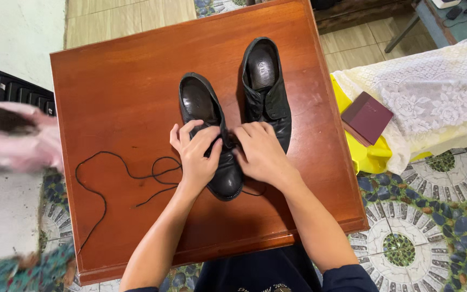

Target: The person removes a shoelace from one black leather shoe, then threads a new lace through the eyelets of both shoes on a wooden table. The person pulls the laces tight and adjusts the fit, finishing with one shoe fully laced and the other partially laced.

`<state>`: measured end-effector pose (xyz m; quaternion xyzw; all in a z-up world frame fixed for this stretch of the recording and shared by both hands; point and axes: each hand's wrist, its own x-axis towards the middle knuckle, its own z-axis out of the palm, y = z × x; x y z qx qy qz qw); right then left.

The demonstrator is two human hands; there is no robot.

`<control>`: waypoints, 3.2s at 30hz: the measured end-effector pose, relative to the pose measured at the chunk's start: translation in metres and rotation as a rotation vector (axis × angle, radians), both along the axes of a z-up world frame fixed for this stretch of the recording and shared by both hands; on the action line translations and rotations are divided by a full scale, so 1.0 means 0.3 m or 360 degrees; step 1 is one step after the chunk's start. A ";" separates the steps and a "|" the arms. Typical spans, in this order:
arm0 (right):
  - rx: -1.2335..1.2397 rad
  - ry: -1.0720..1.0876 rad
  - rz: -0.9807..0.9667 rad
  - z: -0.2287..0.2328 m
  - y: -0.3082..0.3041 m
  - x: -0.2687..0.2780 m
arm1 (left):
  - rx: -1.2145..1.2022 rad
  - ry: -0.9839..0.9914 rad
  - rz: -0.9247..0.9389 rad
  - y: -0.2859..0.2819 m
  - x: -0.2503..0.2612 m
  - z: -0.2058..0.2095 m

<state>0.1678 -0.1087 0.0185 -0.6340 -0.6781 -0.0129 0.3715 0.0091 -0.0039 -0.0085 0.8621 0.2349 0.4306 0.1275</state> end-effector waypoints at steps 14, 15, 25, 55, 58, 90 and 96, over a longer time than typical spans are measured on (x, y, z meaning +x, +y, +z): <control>-0.0333 0.0907 0.0022 -0.109 0.041 0.088 | 0.0095 0.0071 0.0032 -0.009 0.012 -0.007; -0.0393 0.1023 0.0067 -0.114 0.046 0.100 | 0.0114 0.0076 0.0039 -0.010 0.013 -0.005; -0.0439 0.0967 0.0101 -0.119 0.056 0.117 | 0.0285 0.0036 0.0173 -0.035 0.037 0.020; -0.0342 0.0539 0.0009 -0.064 0.064 0.064 | -0.0036 -0.0022 -0.0137 -0.004 -0.039 0.056; -0.0367 0.0554 -0.0015 -0.057 0.066 0.059 | 0.0167 -0.0019 -0.0076 0.001 -0.029 0.043; -0.0543 0.0555 0.0096 -0.042 0.044 0.043 | -0.0323 -0.0147 -0.0269 0.038 -0.107 0.044; -0.0529 0.0558 0.0092 -0.056 0.046 0.044 | 0.0177 -0.0008 -0.0067 -0.005 -0.037 0.035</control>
